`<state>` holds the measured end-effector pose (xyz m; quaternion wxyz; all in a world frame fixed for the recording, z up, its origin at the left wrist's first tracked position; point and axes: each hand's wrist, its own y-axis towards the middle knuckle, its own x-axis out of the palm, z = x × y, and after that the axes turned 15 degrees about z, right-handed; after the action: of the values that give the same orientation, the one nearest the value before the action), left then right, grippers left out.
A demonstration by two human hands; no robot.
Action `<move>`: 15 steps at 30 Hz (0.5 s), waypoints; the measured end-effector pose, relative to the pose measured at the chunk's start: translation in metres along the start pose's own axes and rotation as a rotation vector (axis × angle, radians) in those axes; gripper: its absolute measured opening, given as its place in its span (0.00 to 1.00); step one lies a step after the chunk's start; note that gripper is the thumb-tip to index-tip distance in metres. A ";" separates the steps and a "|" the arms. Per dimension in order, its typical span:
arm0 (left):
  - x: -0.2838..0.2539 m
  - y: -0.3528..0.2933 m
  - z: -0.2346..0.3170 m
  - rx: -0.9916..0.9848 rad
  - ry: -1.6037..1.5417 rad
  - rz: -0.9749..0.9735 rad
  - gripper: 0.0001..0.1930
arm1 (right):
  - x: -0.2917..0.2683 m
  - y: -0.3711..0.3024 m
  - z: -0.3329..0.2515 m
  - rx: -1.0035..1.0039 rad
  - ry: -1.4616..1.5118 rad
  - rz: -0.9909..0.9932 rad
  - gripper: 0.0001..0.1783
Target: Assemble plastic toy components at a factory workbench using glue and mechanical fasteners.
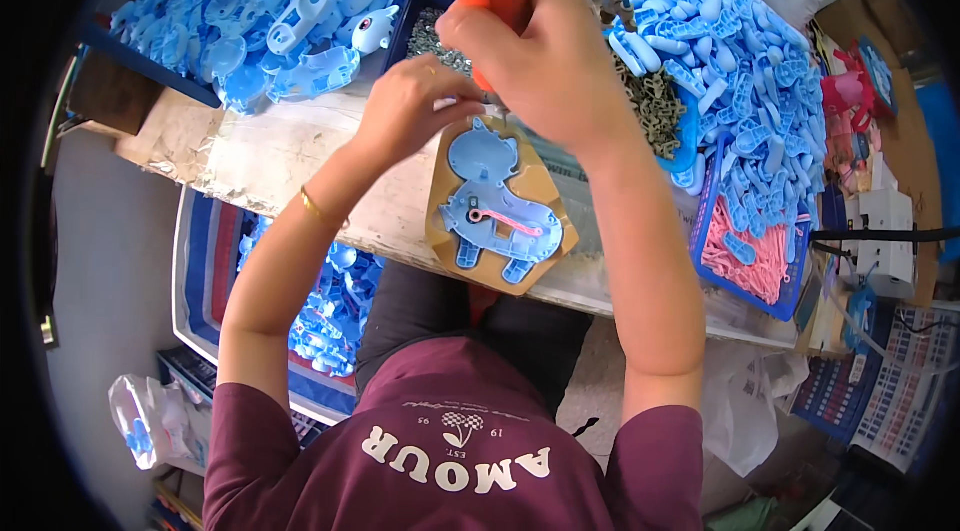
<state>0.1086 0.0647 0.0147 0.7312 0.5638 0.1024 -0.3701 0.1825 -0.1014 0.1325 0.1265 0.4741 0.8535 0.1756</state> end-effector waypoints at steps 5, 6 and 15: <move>-0.004 -0.019 0.050 0.062 -0.136 -0.010 0.10 | 0.010 -0.030 -0.007 0.063 0.099 0.120 0.14; -0.005 -0.021 0.054 0.059 -0.141 -0.012 0.10 | 0.012 -0.033 -0.008 0.051 0.145 0.155 0.12; -0.007 -0.031 0.077 -0.028 -0.204 -0.060 0.09 | 0.006 -0.047 -0.007 0.026 0.143 0.154 0.13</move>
<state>0.0625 -0.0043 0.0217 0.7342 0.5096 0.0492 -0.4460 0.1407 -0.1200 0.1189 0.0452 0.5261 0.8235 0.2072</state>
